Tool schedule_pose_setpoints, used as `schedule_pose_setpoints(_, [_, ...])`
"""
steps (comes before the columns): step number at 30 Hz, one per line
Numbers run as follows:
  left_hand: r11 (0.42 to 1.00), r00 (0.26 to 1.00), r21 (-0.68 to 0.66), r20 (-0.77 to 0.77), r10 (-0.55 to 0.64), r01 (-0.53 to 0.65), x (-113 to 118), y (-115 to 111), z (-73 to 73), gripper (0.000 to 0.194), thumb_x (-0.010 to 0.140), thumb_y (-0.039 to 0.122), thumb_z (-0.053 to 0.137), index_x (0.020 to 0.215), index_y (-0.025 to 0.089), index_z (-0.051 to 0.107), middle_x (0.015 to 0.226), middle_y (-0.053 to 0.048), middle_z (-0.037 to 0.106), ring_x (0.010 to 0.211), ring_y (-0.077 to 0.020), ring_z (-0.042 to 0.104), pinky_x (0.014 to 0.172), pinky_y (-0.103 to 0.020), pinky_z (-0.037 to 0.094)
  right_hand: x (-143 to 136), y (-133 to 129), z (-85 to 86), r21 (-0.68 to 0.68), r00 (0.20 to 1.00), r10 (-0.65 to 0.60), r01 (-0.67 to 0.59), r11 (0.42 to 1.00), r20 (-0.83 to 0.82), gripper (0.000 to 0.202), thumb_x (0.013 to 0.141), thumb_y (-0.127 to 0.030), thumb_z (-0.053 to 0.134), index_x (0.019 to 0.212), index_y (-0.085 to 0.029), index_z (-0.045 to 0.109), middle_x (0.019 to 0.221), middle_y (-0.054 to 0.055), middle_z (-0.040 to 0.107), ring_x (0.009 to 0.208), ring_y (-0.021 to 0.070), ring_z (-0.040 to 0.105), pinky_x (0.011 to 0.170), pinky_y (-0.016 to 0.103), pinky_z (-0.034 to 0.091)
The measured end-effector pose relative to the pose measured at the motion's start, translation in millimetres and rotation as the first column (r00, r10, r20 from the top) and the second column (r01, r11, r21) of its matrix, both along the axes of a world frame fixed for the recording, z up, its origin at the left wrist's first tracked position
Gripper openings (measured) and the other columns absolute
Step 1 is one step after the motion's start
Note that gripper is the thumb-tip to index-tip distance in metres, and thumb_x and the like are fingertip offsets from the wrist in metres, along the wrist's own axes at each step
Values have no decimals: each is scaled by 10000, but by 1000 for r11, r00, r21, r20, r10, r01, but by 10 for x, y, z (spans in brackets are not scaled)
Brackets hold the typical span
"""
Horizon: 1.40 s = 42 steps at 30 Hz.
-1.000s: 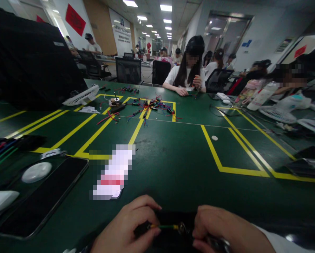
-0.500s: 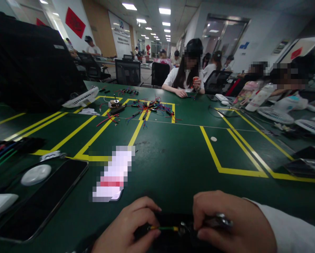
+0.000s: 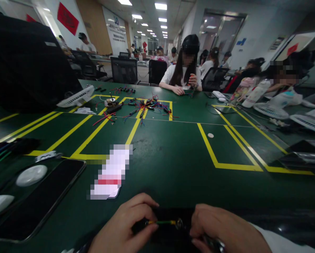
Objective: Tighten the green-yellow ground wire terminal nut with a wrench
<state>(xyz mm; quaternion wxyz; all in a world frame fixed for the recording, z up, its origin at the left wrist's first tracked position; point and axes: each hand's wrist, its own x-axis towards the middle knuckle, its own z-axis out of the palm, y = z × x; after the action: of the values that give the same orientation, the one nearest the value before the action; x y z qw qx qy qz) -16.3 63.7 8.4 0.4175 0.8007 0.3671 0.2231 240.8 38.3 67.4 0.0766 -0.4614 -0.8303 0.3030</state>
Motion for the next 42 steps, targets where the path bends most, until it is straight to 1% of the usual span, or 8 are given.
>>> schedule_pose_setpoints(5, [1000,1000,-3,-9,3,-3,6,-11,-1,96,854,128,549,871,213,588,1082,-24,560,999,-162,563,841,-255,456,69,127,51,12,985,160,-160,987,-64,165,725,-74,555,837,-188,599,808,42,648,683,163,595,581,232,467])
schedule_pose_setpoints(9, [1000,1000,-1,-21,3,-3,9,-15,8,86,861,136,553,859,213,592,1084,-25,565,1008,-166,561,849,-260,454,75,300,223,-44,931,366,-366,930,-12,191,777,-67,545,929,-166,606,880,68,661,782,180,595,673,258,475])
schedule_pose_setpoints(13, [1000,1000,16,-20,-9,9,16,-18,22,79,876,151,543,860,211,592,1078,-28,563,1005,-165,561,841,-254,455,52,446,343,-65,882,470,-469,881,-3,246,758,-32,569,950,-173,627,941,67,680,871,196,605,767,286,466])
schedule_pose_setpoints(16, [1000,999,20,-36,-6,7,22,-15,42,83,883,155,535,858,211,592,1073,-28,562,1003,-166,562,835,-254,456,77,469,369,-55,908,419,-420,906,-20,205,775,-49,571,937,-163,624,901,57,680,823,180,616,734,266,474])
schedule_pose_setpoints(20, [1000,998,12,-62,-14,15,15,-13,61,88,885,155,530,858,209,594,1073,-32,563,995,-169,568,832,-259,462,123,330,355,-16,974,226,-226,974,-17,112,827,-104,541,921,-140,589,817,50,652,699,161,588,632,260,467])
schedule_pose_setpoints(26, [1000,996,-2,-83,-22,22,9,-6,46,98,906,184,511,867,216,595,1092,-35,552,1016,-176,559,846,-275,458,86,55,173,-18,998,23,-24,1000,-56,70,822,-153,580,890,-167,585,802,25,632,667,148,563,604,237,443])
schedule_pose_setpoints(33, [1000,997,10,-76,-19,20,14,-16,-16,85,907,197,518,880,229,593,1092,-23,545,1018,-165,558,849,-261,450,63,116,136,-41,994,105,-107,993,-44,99,840,-145,554,928,-157,597,839,54,650,721,168,591,649,256,464])
schedule_pose_setpoints(42, [1000,997,3,-71,-11,12,24,-7,31,87,897,187,529,864,219,602,1079,-30,557,996,-165,572,836,-256,461,96,398,257,-58,926,369,-374,926,-78,171,820,-60,583,959,-135,651,929,73,687,854,176,614,768,238,467])
